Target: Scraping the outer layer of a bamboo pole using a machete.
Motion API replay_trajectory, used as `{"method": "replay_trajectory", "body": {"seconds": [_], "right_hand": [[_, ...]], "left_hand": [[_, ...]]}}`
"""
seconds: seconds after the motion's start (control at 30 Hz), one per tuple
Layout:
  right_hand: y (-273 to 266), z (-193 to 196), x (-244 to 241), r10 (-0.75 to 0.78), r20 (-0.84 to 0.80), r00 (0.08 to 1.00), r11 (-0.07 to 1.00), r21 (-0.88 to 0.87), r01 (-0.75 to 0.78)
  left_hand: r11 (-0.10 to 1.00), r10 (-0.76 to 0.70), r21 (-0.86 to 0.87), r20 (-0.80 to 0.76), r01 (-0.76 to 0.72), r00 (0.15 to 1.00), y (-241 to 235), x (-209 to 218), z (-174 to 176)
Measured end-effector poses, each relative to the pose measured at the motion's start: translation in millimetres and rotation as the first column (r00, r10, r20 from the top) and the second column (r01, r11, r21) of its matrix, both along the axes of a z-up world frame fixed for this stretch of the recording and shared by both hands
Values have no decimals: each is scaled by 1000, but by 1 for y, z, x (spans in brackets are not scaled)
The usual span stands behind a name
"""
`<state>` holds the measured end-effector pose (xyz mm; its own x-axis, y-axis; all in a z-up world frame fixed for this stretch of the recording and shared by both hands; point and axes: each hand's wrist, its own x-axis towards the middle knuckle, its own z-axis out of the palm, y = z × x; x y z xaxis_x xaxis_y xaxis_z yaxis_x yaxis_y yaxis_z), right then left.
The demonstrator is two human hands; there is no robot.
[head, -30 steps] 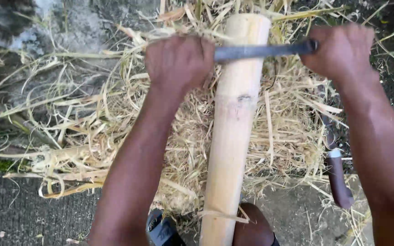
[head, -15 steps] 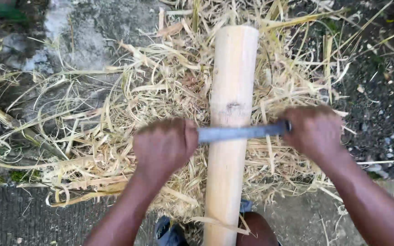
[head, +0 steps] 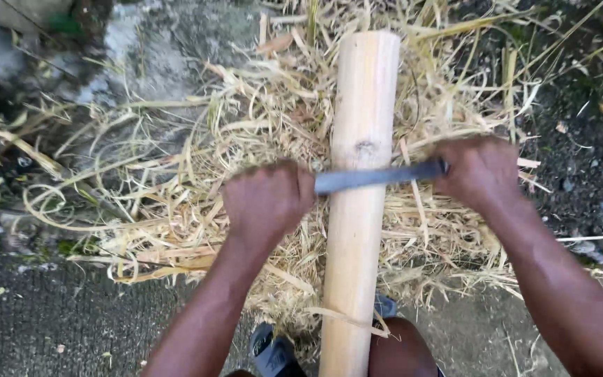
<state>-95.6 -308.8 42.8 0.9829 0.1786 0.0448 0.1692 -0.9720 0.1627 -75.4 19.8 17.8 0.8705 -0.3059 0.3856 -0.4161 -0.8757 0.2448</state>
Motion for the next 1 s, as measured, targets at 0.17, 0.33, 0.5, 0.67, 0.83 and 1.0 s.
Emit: {"method": "replay_trajectory", "body": {"seconds": [0.17, 0.33, 0.5, 0.67, 0.83, 1.0], "right_hand": [[-32, -44, -32, 63, 97, 993, 998, 2, -63], [-34, -47, 58, 17, 74, 997, 997, -79, -11], [-21, 16, 81, 0, 152, 988, 998, -66, 10], [-26, -19, 66, 104, 81, 991, 995, 1, -104], [-35, 17, 154, 128, 331, 935, 959, -282, -31], [-5, 18, 115, 53, 189, 981, 992, -125, -30]], "left_hand": [[998, -55, 27, 8, 55, 998, 9, -29, -22], [982, -60, 191, 387, -16, 920, 0, 75, -33], [989, 26, 138, 227, -58, 974, -5, 101, 22], [999, 17, 52, -87, -13, 996, 5, 60, -31], [993, 90, -102, 326, -59, 941, -8, 165, -12], [996, 51, -76, -3, -51, 999, 9, 122, 2]]}}
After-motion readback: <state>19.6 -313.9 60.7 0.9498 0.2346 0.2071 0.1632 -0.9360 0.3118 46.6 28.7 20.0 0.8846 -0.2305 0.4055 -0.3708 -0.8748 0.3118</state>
